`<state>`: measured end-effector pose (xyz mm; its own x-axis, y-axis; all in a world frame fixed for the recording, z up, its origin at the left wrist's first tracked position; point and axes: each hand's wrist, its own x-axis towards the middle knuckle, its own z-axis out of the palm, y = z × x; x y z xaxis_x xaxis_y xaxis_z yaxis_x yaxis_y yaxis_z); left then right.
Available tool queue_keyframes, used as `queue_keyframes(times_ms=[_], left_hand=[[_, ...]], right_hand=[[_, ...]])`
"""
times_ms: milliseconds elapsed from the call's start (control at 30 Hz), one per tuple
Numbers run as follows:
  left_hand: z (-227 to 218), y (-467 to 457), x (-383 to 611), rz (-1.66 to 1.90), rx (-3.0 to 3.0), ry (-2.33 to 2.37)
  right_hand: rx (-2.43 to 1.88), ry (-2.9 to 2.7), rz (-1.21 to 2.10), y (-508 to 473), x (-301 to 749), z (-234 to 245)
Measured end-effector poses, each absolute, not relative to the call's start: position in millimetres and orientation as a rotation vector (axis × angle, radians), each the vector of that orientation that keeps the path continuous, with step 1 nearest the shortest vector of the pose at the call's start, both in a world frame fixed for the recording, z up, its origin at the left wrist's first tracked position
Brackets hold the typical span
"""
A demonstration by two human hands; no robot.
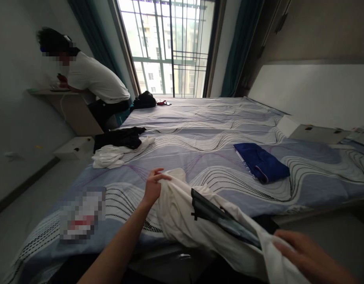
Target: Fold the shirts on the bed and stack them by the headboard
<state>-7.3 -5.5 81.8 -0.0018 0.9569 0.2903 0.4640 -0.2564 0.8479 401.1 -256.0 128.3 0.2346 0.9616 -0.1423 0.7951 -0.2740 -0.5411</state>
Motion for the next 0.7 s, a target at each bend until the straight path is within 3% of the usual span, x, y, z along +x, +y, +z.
queue_keyframes(times_ms=[133, 400, 533, 700], left_hand=[[47.1, 5.9, 12.8, 1.021, 1.751, 1.714], [26.1, -114.3, 6.6, 0.916, 1.994, 2.014], [35.4, -126.3, 7.6, 1.023, 1.803, 1.786], [50.4, -115.2, -11.7, 1.156, 1.307, 1.414]], right_hand=[[-2.056, -1.857, 1.205, -265.1, 364.8, 120.9], [-1.652, -1.751, 0.794, -106.8, 272.0, 87.5], [-1.779, -1.972, 0.651, -31.4, 208.1, 60.9], [-1.525, -2.102, 0.809, -12.6, 175.9, 51.6]])
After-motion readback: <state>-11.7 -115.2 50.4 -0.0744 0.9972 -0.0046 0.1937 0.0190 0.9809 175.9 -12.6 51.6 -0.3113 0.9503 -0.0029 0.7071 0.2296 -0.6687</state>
